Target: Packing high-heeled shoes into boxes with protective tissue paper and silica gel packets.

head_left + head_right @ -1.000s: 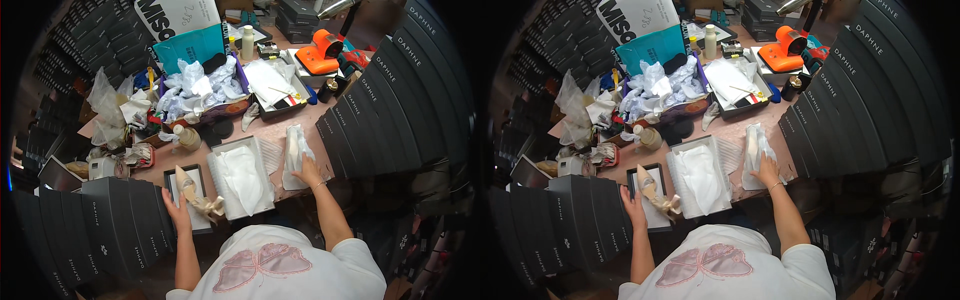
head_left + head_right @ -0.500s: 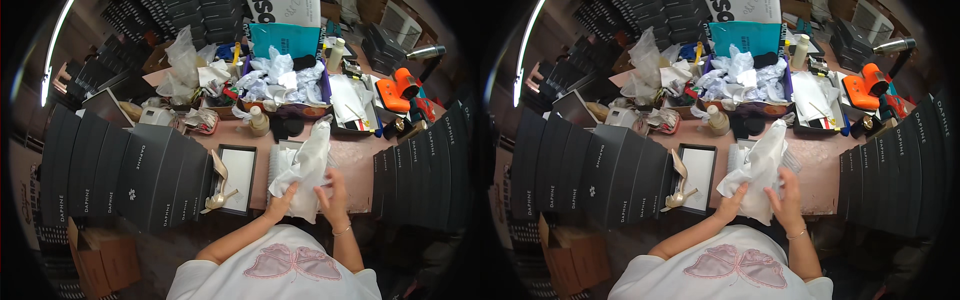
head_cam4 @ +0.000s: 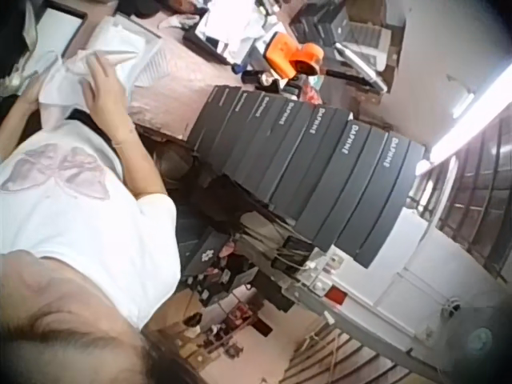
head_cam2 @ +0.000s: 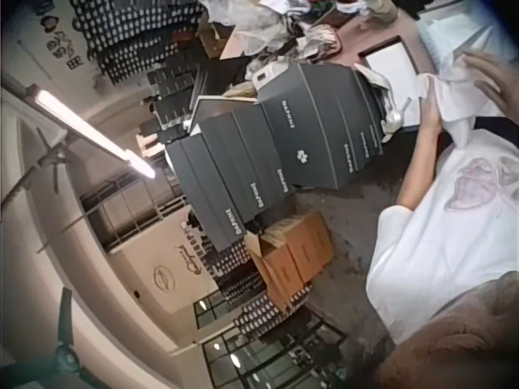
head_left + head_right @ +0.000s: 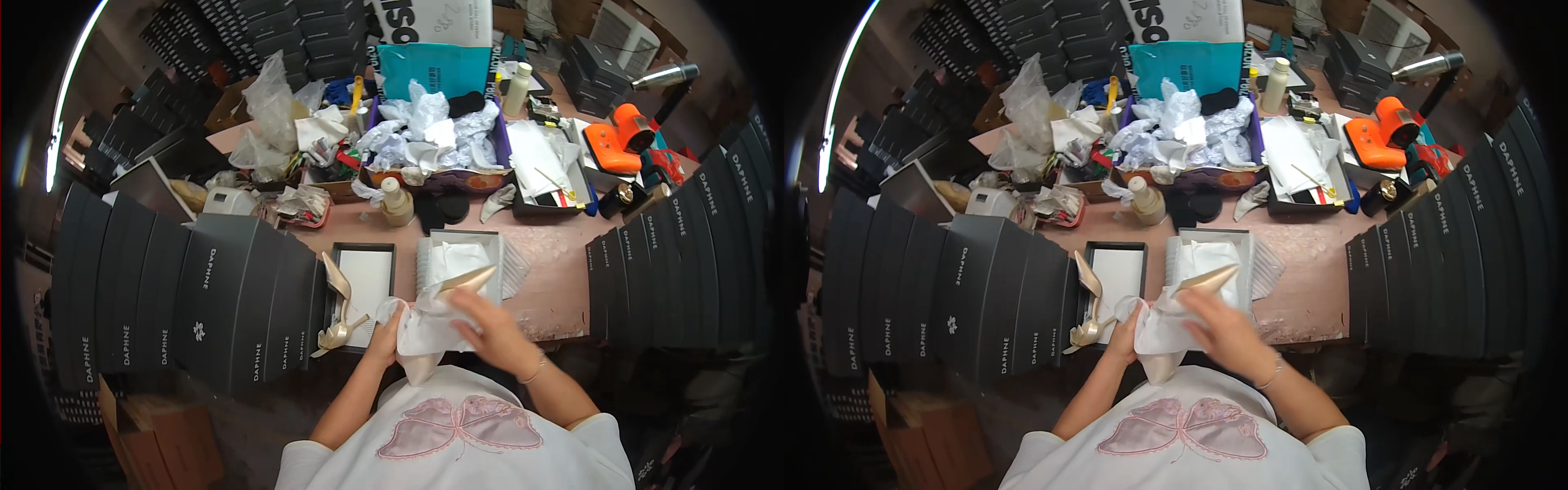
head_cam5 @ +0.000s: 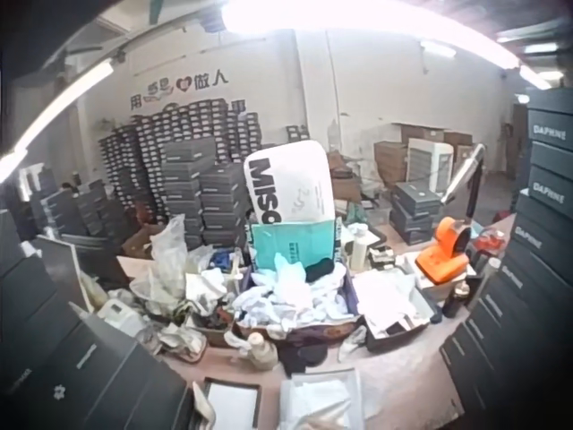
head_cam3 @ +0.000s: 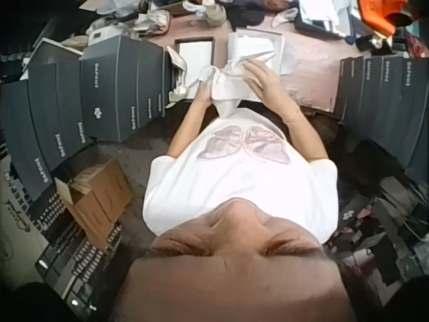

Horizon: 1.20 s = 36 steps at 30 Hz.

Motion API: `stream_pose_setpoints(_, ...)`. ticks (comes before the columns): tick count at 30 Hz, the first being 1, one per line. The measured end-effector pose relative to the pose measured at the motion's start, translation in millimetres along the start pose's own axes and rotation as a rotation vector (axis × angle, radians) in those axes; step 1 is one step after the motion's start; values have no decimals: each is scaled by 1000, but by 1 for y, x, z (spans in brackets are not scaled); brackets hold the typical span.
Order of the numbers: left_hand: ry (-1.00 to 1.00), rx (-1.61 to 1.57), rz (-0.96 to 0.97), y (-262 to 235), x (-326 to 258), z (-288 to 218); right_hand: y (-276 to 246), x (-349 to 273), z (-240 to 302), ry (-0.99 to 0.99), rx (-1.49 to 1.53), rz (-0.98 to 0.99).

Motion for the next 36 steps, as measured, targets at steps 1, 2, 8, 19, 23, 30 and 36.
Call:
stream_pose_setpoints(1,-34,97,-2,-9,-3,-6,-29,17,19,-150,-384,-5)
stream_pose_setpoints(2,-77,131,47,-6,-5,-12,-48,25,34,-303,-764,-32)
stream_pose_setpoints(8,-111,164,142,26,-10,-10,12,-34,-36,-57,-399,354)
stream_pose_setpoints(19,1315,980,-52,117,-95,-134,-106,-74,-210,613,13,-426)
stream_pose_setpoints(23,639,1937,364,116,46,27,-142,-63,-199,578,160,-564)
stream_pose_setpoints(30,302,1019,326,82,64,-91,-126,-39,-113,501,-94,168)
stream_pose_setpoints(36,-630,234,606,132,-1,20,-15,28,-53,105,-390,649)
Point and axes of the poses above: each hand's wrist, its own x-axis towards the middle knuckle, its own y-axis out of the palm, z = x × y, the point moved 9 cm from there along x, towards the middle knuckle
